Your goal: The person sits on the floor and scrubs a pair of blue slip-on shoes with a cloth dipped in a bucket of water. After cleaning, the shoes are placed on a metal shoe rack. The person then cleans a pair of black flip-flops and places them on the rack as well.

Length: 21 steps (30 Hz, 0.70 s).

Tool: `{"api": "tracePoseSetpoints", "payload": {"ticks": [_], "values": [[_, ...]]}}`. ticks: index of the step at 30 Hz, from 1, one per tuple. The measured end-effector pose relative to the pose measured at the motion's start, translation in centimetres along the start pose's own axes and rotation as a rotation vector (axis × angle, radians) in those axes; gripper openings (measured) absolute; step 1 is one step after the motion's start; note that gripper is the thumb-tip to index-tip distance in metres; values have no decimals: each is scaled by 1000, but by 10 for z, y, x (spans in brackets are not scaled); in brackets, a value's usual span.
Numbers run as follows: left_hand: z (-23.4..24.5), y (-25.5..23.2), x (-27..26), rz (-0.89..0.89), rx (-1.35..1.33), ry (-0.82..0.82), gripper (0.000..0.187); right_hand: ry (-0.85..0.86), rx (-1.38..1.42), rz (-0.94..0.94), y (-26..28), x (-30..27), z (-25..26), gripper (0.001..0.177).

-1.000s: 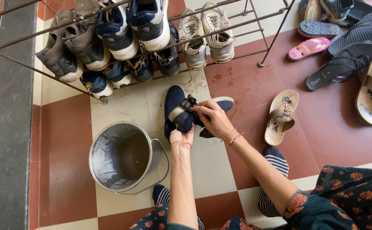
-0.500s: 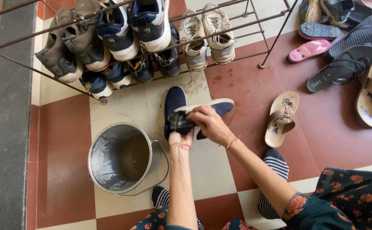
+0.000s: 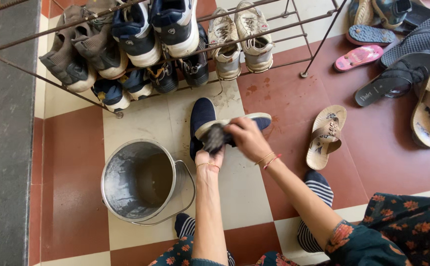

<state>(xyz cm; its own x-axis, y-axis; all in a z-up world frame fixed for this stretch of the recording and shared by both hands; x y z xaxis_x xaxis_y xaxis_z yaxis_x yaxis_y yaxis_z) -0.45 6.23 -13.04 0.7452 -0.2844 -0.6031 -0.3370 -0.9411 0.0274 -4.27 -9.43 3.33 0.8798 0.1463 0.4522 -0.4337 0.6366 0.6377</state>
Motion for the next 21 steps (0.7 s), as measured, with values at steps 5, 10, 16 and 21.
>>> {"api": "tracePoseSetpoints", "payload": {"ticks": [5,10,16,21], "values": [[3,-2,10,-8,37,28,27,-253,-218,-235,-52,-18,36,23],[15,-5,11,-39,28,-31,25,-117,-37,-108,-31,-22,-11,20],[12,-7,15,37,3,17,24,-260,-89,-227,-77,-42,-21,22],[-18,7,-12,98,155,128,24,-296,185,-820,-176,-77,0,27]]}}
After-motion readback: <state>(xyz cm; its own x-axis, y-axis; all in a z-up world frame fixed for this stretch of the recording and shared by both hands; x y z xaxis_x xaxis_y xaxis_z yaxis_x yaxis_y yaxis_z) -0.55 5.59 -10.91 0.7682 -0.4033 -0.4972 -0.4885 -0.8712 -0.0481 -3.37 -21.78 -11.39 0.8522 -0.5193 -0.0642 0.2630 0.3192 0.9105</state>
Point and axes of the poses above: each hand's wrist, its own x-axis towards the middle knuckle, its own z-axis out of the back of the hand, y = z × x, the point moved 6 cm from there along x, towards the middle knuckle, and after that the axes turned 5 degrees about y, right-handed, at the moved point
